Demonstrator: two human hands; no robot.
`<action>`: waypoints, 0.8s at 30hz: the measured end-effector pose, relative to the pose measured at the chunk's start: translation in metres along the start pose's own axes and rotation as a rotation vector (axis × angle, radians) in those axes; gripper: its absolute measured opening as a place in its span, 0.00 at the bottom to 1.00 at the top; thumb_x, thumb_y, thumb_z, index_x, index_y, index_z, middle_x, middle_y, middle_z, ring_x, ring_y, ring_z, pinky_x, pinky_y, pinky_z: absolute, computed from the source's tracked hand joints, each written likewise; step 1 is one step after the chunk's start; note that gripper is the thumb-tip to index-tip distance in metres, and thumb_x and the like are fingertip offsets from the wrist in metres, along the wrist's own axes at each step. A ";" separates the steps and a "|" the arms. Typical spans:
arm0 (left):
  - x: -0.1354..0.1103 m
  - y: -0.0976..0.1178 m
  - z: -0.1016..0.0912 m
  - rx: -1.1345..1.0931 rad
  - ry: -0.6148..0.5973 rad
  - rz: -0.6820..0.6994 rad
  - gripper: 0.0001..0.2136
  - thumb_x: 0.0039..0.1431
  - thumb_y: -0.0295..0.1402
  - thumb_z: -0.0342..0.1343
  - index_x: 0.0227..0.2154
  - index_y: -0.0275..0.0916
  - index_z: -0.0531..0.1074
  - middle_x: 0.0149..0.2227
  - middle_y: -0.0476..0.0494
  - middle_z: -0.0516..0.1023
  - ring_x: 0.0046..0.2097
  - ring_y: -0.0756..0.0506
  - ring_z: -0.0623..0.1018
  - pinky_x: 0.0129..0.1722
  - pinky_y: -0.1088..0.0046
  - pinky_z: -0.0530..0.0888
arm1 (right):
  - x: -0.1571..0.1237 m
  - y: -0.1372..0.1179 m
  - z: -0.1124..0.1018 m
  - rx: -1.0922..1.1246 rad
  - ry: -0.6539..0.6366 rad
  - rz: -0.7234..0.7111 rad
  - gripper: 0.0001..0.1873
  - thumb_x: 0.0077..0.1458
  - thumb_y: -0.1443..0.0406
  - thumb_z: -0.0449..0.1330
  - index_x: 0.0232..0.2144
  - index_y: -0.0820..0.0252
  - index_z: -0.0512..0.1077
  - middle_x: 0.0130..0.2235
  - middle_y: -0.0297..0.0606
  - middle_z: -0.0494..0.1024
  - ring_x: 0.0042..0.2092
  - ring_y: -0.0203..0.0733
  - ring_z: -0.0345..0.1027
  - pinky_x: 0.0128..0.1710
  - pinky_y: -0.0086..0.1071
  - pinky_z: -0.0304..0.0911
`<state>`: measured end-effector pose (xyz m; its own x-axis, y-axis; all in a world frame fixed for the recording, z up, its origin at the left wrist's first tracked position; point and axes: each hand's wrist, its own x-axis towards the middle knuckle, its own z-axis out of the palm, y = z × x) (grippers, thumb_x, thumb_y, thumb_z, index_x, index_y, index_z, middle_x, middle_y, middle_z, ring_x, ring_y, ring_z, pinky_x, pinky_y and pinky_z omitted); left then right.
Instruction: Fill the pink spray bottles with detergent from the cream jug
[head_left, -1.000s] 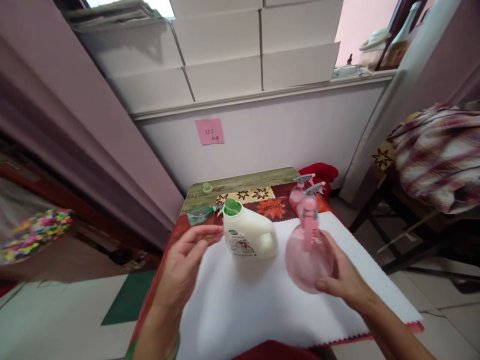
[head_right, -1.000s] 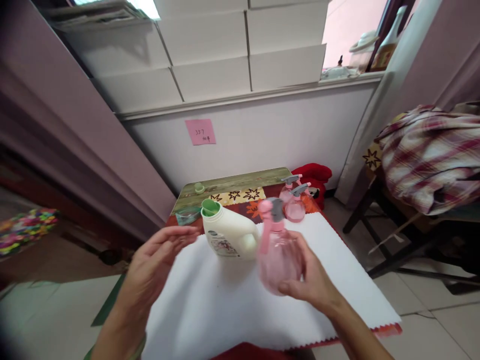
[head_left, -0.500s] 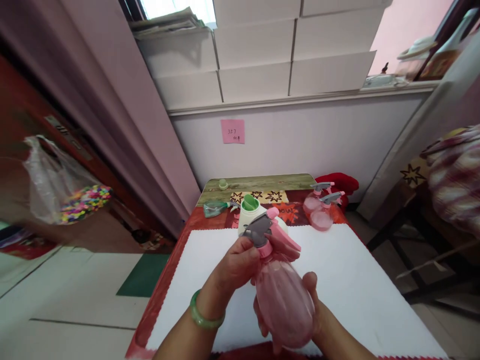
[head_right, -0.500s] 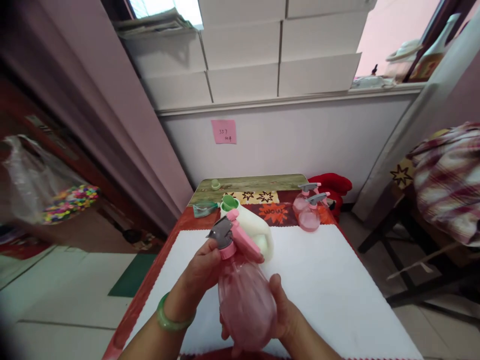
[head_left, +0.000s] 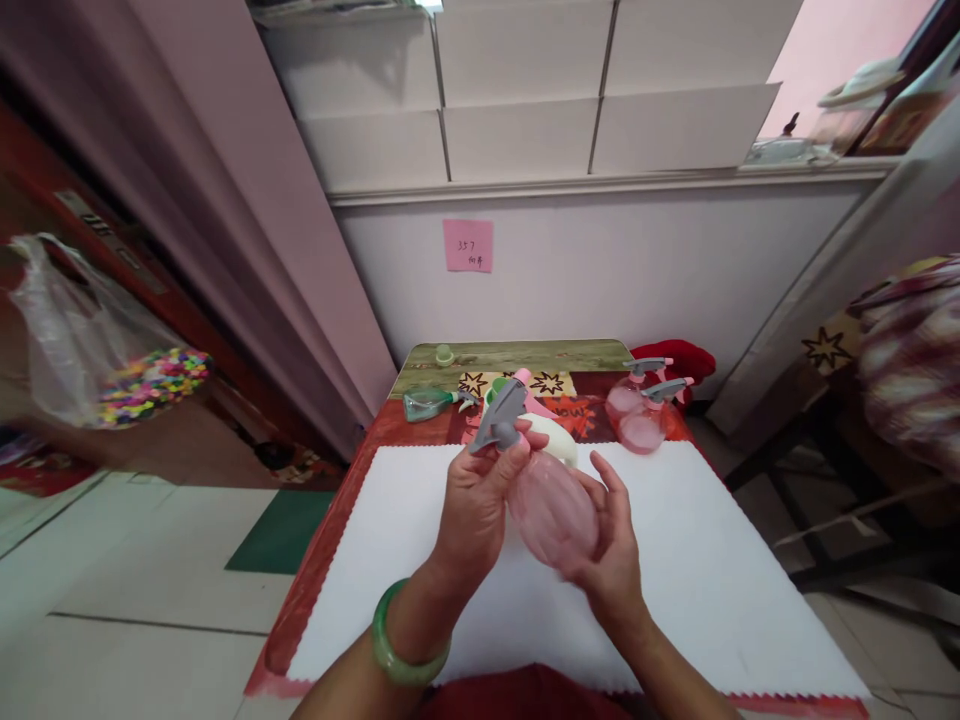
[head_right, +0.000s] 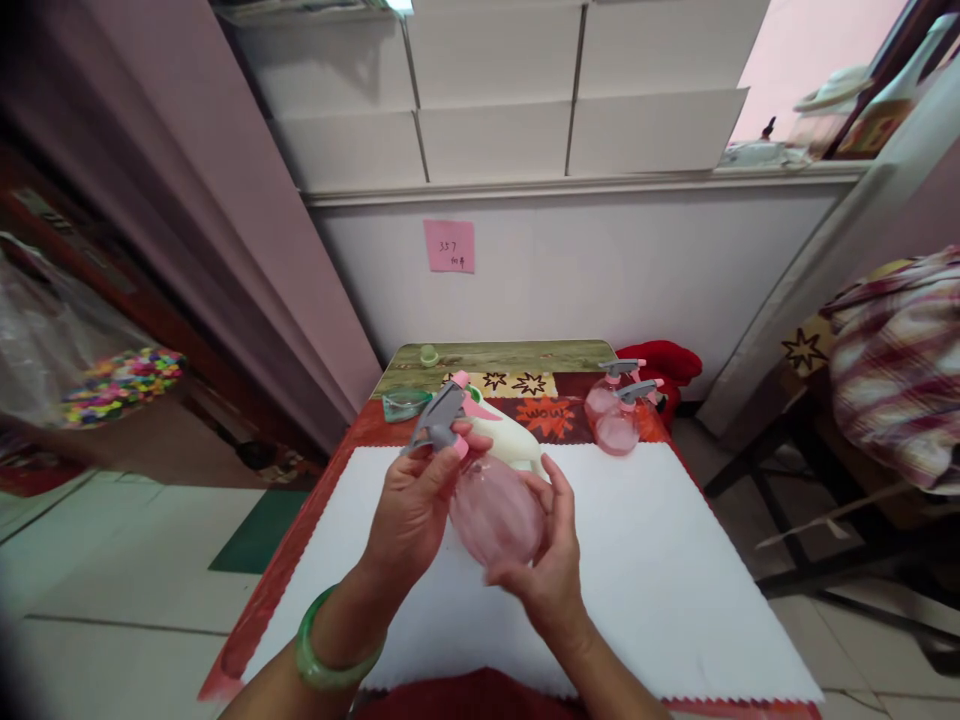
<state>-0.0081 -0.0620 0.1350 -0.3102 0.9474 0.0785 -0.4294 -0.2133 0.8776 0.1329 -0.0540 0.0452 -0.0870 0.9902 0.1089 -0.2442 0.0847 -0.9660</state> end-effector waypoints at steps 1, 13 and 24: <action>0.000 0.002 0.002 -0.021 -0.003 0.013 0.09 0.56 0.38 0.66 0.39 0.43 0.82 0.42 0.43 0.84 0.46 0.45 0.80 0.50 0.69 0.73 | 0.002 -0.003 0.000 0.143 -0.031 0.100 0.56 0.43 0.33 0.63 0.67 0.49 0.54 0.61 0.49 0.69 0.60 0.59 0.67 0.53 0.51 0.69; 0.000 0.008 0.002 0.052 -0.100 0.043 0.06 0.56 0.36 0.66 0.35 0.42 0.83 0.44 0.41 0.82 0.46 0.42 0.80 0.44 0.68 0.75 | -0.007 -0.016 0.000 0.580 -0.389 0.583 0.38 0.51 0.40 0.62 0.57 0.55 0.70 0.51 0.49 0.79 0.46 0.52 0.77 0.28 0.34 0.74; 0.011 0.006 0.030 0.119 0.057 0.113 0.11 0.52 0.36 0.70 0.38 0.42 0.80 0.38 0.46 0.83 0.40 0.47 0.80 0.41 0.70 0.75 | -0.004 0.015 0.013 -0.065 0.248 -0.255 0.52 0.32 0.53 0.78 0.57 0.52 0.58 0.60 0.46 0.64 0.60 0.59 0.62 0.59 0.51 0.60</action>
<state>0.0115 -0.0460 0.1556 -0.3996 0.9034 0.1555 -0.2868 -0.2843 0.9148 0.1170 -0.0586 0.0334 0.2082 0.9322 0.2962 -0.1647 0.3319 -0.9288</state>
